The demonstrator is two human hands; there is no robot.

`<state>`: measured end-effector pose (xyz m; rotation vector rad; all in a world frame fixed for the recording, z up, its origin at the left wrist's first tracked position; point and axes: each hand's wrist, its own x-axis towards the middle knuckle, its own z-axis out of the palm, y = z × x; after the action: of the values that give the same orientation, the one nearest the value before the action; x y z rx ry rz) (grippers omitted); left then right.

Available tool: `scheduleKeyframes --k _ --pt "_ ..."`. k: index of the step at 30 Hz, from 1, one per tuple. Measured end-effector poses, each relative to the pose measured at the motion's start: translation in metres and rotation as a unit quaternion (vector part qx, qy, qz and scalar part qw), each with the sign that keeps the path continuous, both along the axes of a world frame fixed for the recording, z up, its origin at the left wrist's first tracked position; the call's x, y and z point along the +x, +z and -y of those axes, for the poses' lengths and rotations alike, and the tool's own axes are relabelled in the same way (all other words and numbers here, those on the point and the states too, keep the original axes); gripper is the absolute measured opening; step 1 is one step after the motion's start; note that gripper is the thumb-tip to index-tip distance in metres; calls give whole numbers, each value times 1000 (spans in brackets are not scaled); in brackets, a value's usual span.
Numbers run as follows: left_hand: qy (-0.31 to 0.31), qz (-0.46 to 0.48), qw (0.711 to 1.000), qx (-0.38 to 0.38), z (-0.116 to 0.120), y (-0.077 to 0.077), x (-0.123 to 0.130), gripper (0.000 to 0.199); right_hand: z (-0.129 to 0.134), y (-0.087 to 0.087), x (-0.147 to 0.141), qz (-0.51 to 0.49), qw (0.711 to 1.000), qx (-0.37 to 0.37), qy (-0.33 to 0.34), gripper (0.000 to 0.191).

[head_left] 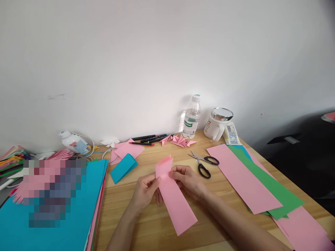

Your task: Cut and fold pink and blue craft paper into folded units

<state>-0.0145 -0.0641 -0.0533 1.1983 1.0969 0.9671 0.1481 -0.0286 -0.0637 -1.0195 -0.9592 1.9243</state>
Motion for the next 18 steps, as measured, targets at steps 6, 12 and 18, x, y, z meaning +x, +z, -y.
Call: scheduleKeyframes --k 6,12,18 --pt "114 -78 984 115 -1 -9 -1 21 -1 -1 -1 -30 1000 -1 1 38" --pt "217 -199 921 254 -1 -11 -4 25 -4 -4 5 53 991 90 83 45" --pt "213 -78 967 115 -6 -6 -2 27 -8 -3 9 113 985 120 51 45"
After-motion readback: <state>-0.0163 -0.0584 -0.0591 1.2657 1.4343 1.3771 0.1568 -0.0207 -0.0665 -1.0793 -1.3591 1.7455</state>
